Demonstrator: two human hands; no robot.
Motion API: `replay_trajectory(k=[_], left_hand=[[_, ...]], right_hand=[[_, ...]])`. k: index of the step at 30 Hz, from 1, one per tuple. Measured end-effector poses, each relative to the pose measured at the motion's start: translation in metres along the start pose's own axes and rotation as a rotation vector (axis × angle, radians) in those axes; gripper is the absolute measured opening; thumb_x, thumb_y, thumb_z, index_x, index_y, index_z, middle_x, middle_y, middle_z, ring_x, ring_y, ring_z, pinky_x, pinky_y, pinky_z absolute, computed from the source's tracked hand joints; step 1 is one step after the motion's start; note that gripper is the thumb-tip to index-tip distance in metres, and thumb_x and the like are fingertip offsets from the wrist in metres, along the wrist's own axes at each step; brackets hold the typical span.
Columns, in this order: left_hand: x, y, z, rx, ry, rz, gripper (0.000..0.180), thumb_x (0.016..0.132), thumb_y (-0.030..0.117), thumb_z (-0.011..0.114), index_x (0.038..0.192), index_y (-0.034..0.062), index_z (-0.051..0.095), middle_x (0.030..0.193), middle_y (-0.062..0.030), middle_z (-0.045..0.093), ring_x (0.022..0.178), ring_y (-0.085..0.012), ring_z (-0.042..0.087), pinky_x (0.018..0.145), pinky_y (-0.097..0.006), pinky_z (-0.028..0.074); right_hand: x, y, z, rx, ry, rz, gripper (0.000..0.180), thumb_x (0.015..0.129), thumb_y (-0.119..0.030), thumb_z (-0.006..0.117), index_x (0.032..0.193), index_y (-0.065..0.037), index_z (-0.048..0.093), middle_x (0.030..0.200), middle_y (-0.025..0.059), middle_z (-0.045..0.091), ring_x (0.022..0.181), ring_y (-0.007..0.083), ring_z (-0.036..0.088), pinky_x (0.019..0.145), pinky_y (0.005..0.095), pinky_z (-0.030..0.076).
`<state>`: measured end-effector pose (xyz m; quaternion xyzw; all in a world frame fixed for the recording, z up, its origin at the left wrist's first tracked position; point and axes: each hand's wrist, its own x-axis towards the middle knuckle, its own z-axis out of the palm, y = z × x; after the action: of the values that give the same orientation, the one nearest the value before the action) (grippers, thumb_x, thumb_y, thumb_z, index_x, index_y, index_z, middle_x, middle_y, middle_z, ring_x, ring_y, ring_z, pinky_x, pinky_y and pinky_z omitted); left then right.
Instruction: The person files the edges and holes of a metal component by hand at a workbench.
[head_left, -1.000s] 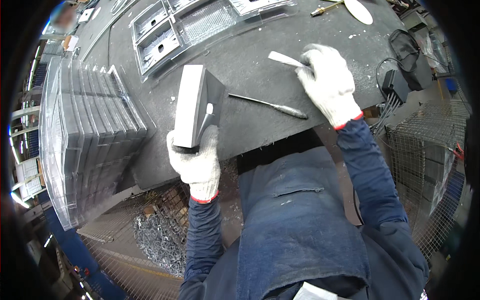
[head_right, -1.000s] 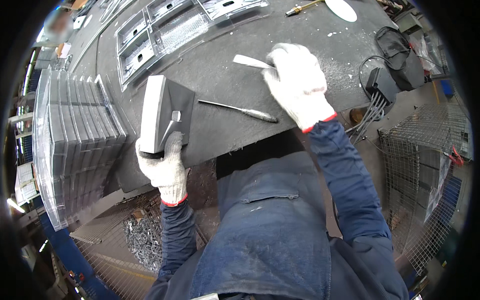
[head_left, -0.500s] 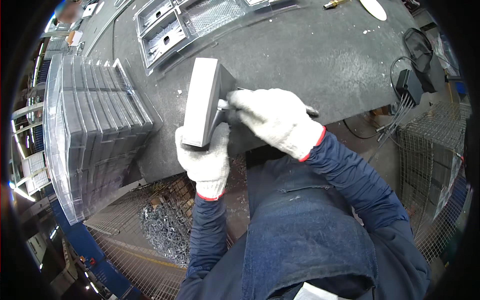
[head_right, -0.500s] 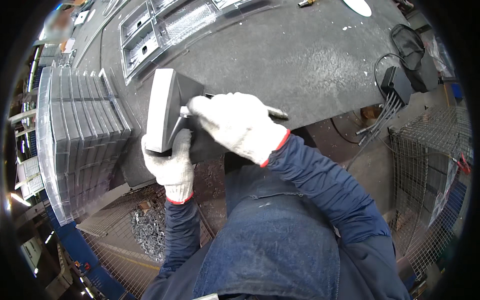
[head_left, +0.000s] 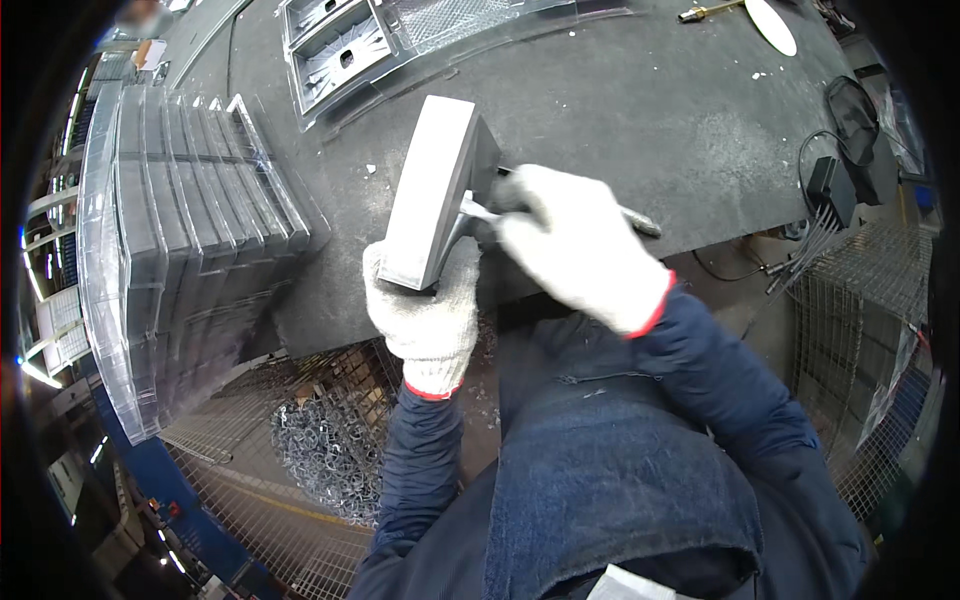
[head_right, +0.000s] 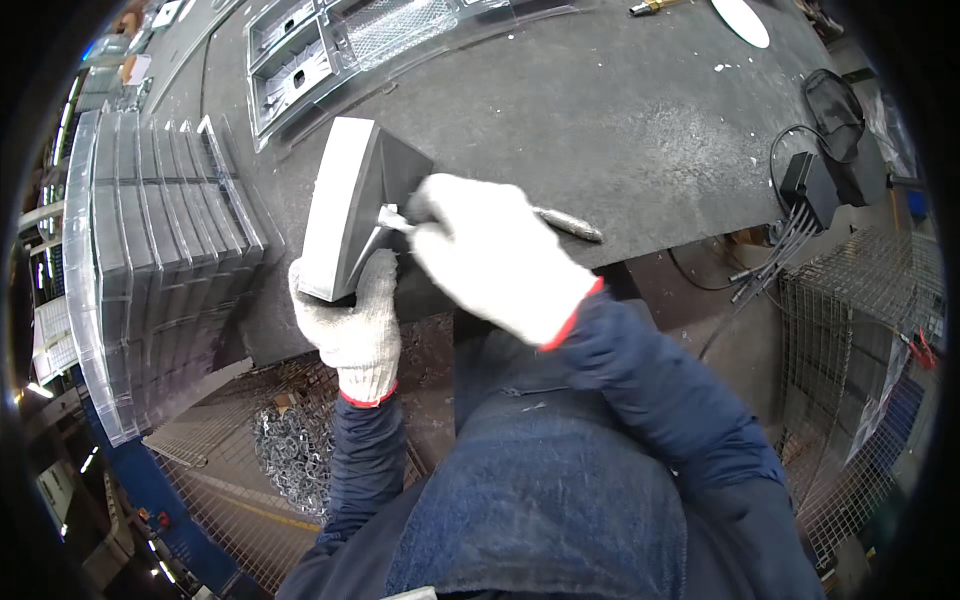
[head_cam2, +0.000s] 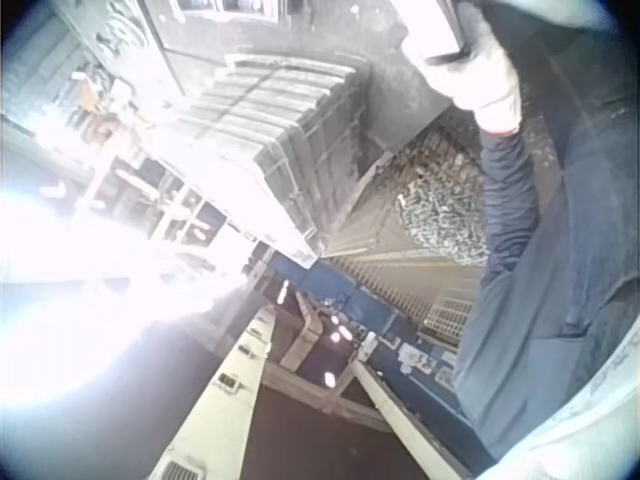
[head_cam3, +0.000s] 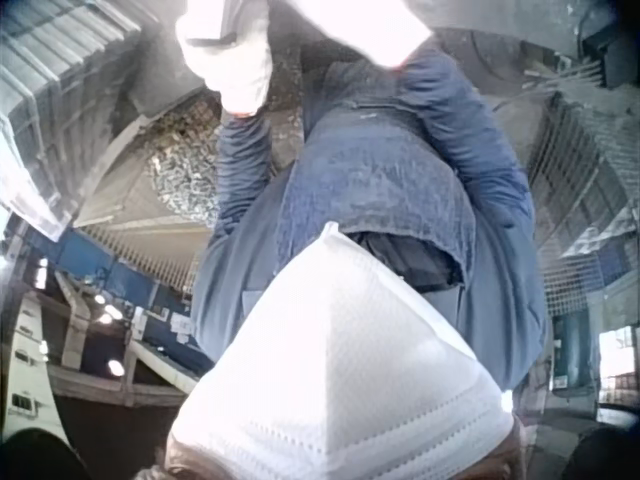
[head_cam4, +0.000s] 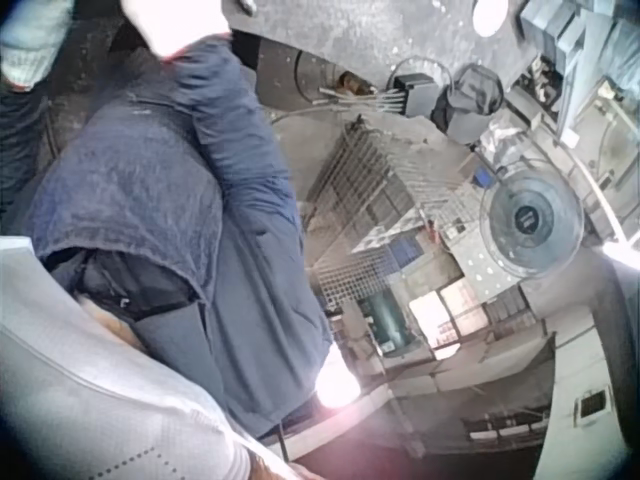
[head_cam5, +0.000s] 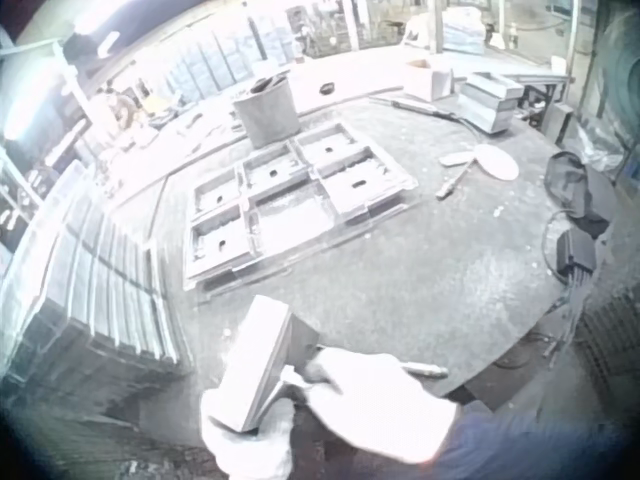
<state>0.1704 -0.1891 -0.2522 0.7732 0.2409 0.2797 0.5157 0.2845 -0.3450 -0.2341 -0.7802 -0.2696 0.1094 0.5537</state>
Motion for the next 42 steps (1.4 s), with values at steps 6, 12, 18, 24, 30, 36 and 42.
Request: replay_trajectory(k=[6,12,18,24,30,36,42], left_hand=[[0.001,-0.002,0.001,-0.016,-0.013,0.006,0.053,0.083,0.003,0.098,0.121,0.0031,0.062,0.111,-0.0096,0.075,0.097,-0.0169,0.072,0.087,-0.034,0.062],[0.0,-0.003,0.0,-0.05,-0.017,-0.004,0.055,0.083,0.003,0.098,0.124,0.0031,0.062,0.113,-0.0103,0.074,0.1,-0.0175,0.072,0.089,-0.035,0.061],[0.001,-0.001,0.005,-0.065,0.036,0.042,0.043,0.084,0.006,0.096,0.112,0.0043,0.064,0.101,-0.0068,0.074,0.091,-0.0136,0.069,0.083,-0.033,0.058],[0.003,0.009,0.007,-0.046,0.039,0.035,0.042,0.085,0.006,0.096,0.112,0.0041,0.063,0.102,-0.0071,0.074,0.091,-0.014,0.07,0.083,-0.032,0.059],[-0.001,-0.005,0.001,-0.074,-0.012,0.036,0.054,0.083,0.013,0.1,0.123,0.0025,0.065,0.115,-0.0104,0.074,0.101,-0.0178,0.07,0.091,-0.035,0.059],[-0.001,-0.003,-0.001,0.004,-0.017,0.027,0.054,0.084,0.014,0.1,0.123,0.0021,0.064,0.116,-0.0106,0.074,0.101,-0.0183,0.07,0.092,-0.036,0.059],[0.0,-0.009,0.016,-0.068,0.036,0.026,0.053,0.086,0.009,0.096,0.127,0.002,0.064,0.113,-0.0121,0.076,0.102,-0.0198,0.073,0.092,-0.038,0.061]], right_hand=[[0.011,0.002,0.005,-0.082,0.027,0.046,0.018,0.1,-0.015,0.065,0.108,0.0,0.072,0.092,0.0233,0.076,0.086,0.0397,0.078,0.078,0.0461,0.062],[0.009,-0.006,0.002,0.145,0.03,0.171,0.021,0.103,-0.015,0.066,0.118,0.0,0.072,0.103,0.0239,0.079,0.094,0.0395,0.08,0.083,0.0437,0.062],[0.003,0.004,-0.004,0.063,-0.047,0.044,0.024,0.102,-0.015,0.072,0.121,-0.001,0.072,0.1,0.018,0.079,0.09,0.0348,0.078,0.082,0.0406,0.062],[0.0,0.018,0.006,-0.487,0.008,-0.348,0.013,0.098,-0.023,0.077,0.104,-0.014,0.07,0.083,0.01,0.069,0.079,0.0321,0.073,0.071,0.0456,0.058],[-0.006,0.013,-0.005,-0.42,0.065,-0.303,0.015,0.097,-0.018,0.075,0.11,-0.015,0.069,0.088,0.0079,0.068,0.082,0.033,0.072,0.075,0.0434,0.058],[-0.008,0.013,-0.002,-0.44,-0.01,-0.395,0.011,0.097,-0.016,0.075,0.106,-0.014,0.069,0.083,0.007,0.063,0.075,0.0282,0.068,0.069,0.042,0.055],[-0.001,0.023,0.011,-0.51,0.131,-0.527,0.022,0.096,-0.016,0.075,0.117,-0.011,0.072,0.082,0.006,0.063,0.072,0.0268,0.068,0.064,0.0402,0.054]])
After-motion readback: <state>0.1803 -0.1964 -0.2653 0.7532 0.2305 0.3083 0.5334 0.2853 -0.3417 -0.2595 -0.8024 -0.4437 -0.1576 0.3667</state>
